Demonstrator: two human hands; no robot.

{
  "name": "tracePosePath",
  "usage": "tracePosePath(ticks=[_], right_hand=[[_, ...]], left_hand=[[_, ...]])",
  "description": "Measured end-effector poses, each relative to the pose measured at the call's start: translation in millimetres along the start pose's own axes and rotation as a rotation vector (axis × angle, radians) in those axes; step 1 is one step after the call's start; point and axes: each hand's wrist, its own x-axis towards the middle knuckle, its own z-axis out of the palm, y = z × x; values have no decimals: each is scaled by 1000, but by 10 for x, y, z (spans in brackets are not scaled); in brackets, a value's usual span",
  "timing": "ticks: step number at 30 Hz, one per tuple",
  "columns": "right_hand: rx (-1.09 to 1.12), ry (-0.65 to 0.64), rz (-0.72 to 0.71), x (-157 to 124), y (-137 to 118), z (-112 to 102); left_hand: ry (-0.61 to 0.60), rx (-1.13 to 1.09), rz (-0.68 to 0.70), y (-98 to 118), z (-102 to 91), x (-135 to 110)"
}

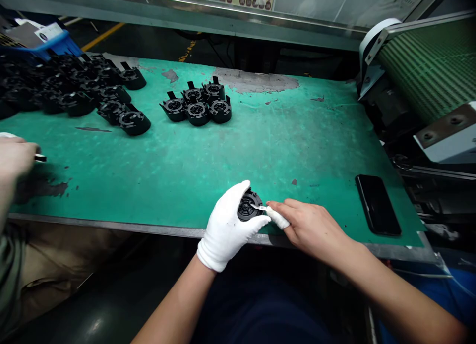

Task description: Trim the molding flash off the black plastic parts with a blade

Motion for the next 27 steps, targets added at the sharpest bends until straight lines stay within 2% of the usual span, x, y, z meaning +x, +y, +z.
tracePosePath(ticks=[6,11,15,18,23,27], right_hand=[[-21,-50,28,27,-23,-80],[-104,-37,118,-4,-191,-114],[-104,-11,236,-62,-311,-51],[-92,14,267,-121,-301,27],[83,94,169,-120,-92,3],[156,18,-4,1,55,-98]], left_hand=[[4,5,21,-14,3,18],[-19,-27,26,-39,15,21],[0,-26,53,-39,13,7],[12,-11,77,-39,9,-2],[35,-28,94,-62,14,-6],[36,-13,98,-86,28,0]])
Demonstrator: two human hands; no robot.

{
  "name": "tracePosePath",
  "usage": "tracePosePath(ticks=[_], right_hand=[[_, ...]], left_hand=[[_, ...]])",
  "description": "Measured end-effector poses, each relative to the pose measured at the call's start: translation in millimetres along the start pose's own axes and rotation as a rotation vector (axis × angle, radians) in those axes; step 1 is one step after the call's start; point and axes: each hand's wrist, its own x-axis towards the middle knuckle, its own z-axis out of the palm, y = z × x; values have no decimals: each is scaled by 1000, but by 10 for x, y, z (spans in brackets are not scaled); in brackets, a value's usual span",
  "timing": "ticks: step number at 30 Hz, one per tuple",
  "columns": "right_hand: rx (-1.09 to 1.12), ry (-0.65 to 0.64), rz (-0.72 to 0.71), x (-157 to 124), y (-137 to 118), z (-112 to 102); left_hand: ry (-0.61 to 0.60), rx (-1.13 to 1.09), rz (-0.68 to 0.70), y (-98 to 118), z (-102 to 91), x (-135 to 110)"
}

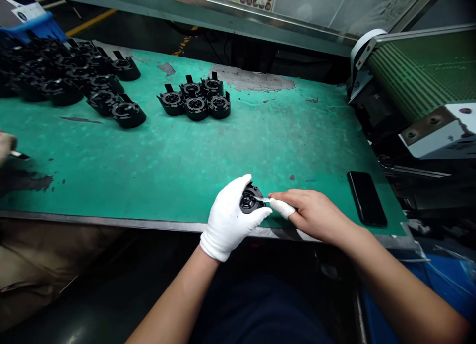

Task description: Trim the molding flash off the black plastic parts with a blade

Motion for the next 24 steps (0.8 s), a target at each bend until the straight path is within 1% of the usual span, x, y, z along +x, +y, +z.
tracePosePath(ticks=[2,8,12,16,18,20,23,24], right_hand=[[-14,-22,-31,55,24,-25],[-132,-37,25,87,-18,-15],[-215,-54,113,28,-191,-4],[-276,-40,222,-31,-360,65],[-256,-25,239,-55,-368,112],[-188,8,236,-76,-315,140],[-22,99,187,-88,-167,107],[33,113,161,-82,-116,77]], left_hand=[[-1,11,-4,-6,8,2],[-2,23,-34,13,19,11],[14,36,-27,11,29,22],[21,31,-3,-7,39,21],[33,45,14,-12,43,5],[41,52,29,-11,44,-10],[44,47,39,-7,20,14],[25,39,45,-8,-1,46]])
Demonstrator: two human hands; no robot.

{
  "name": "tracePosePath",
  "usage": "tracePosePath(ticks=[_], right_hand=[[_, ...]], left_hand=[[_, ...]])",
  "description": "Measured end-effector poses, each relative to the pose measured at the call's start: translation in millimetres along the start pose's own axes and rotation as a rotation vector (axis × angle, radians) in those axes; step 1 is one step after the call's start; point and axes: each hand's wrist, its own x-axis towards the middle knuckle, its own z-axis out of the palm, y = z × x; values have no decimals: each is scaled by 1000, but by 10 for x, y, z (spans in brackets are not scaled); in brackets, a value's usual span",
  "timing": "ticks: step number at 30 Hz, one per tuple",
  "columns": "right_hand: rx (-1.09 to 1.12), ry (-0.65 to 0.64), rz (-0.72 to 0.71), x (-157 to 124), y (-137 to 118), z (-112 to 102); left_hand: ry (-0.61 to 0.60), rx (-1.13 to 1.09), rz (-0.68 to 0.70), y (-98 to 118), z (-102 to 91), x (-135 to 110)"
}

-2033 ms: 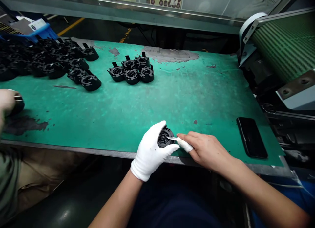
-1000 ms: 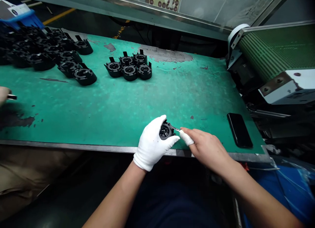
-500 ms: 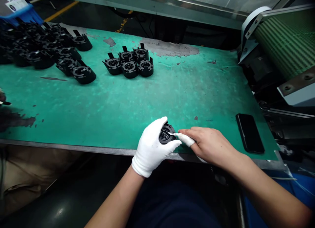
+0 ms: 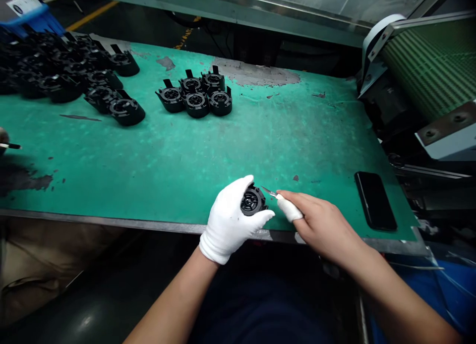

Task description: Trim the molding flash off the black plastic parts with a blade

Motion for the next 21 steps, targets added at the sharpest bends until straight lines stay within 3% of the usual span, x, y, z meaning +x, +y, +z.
tracePosePath(ticks=[2,6,8,11,14,17,21], right_hand=[[88,-44,-68,49,76,-70],[117,-183,-226,160,127,-137],[95,-196,-261,198,124,-112],[52,-177,-258,227,127,-42],[9,-168,-266,250,159,21],[-13,-158,-243,283,197,61],[-35,-152,-204,310,212,60]], left_hand=[[-99,-34,23,-14,-63,97],[-413,-143,55,-54,-236,295],[-451,-165,21,-46,-294,307],[-349,-144,-110,24,-271,195],[-204,-113,-227,133,-132,47],[-89,-106,-267,209,15,-22],[-47,-95,-261,214,87,-23]])
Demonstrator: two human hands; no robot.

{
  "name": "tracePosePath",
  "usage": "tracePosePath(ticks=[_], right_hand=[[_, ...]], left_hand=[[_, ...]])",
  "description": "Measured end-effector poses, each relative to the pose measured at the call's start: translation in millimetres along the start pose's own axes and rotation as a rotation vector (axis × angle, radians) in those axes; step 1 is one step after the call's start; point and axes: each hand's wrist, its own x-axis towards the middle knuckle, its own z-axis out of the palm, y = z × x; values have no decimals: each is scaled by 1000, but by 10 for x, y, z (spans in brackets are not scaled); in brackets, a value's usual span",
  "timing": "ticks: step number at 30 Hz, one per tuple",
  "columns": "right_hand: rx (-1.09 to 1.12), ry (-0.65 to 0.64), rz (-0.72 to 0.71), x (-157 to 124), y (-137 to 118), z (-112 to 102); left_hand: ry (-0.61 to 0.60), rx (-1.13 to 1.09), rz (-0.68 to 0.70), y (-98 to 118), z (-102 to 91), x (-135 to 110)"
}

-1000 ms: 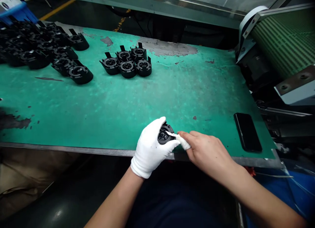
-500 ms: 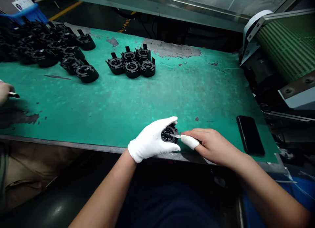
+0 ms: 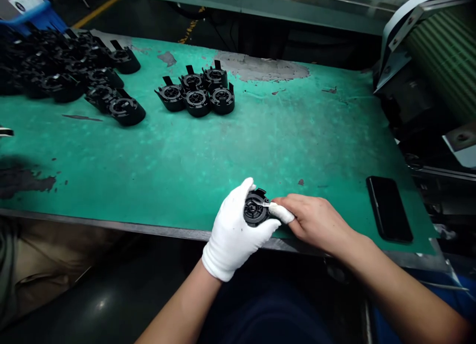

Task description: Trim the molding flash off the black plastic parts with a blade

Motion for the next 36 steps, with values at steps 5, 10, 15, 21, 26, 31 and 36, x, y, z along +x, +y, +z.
tracePosePath(ticks=[5,10,15,21,26,31,36], right_hand=[[52,-23,-41,-34,-46,-88],[-31,-91,-10,-42,-92,-194],[-132,-125,-15,-42,-132,-239],[-262,-92,42,21,-191,-233],[-100,-85,38,40,-149,-243],[178,-99,98,-88,-124,-129],[265,-142,131,-157,-178,21]], left_hand=[[23,39,47,-59,-4,-3],[30,60,80,-92,0,-11],[37,63,117,-122,1,-11],[37,53,123,-123,-1,-12],[28,65,123,-124,-9,-18],[24,56,138,-135,-10,-26],[58,66,128,-114,-4,-21]])
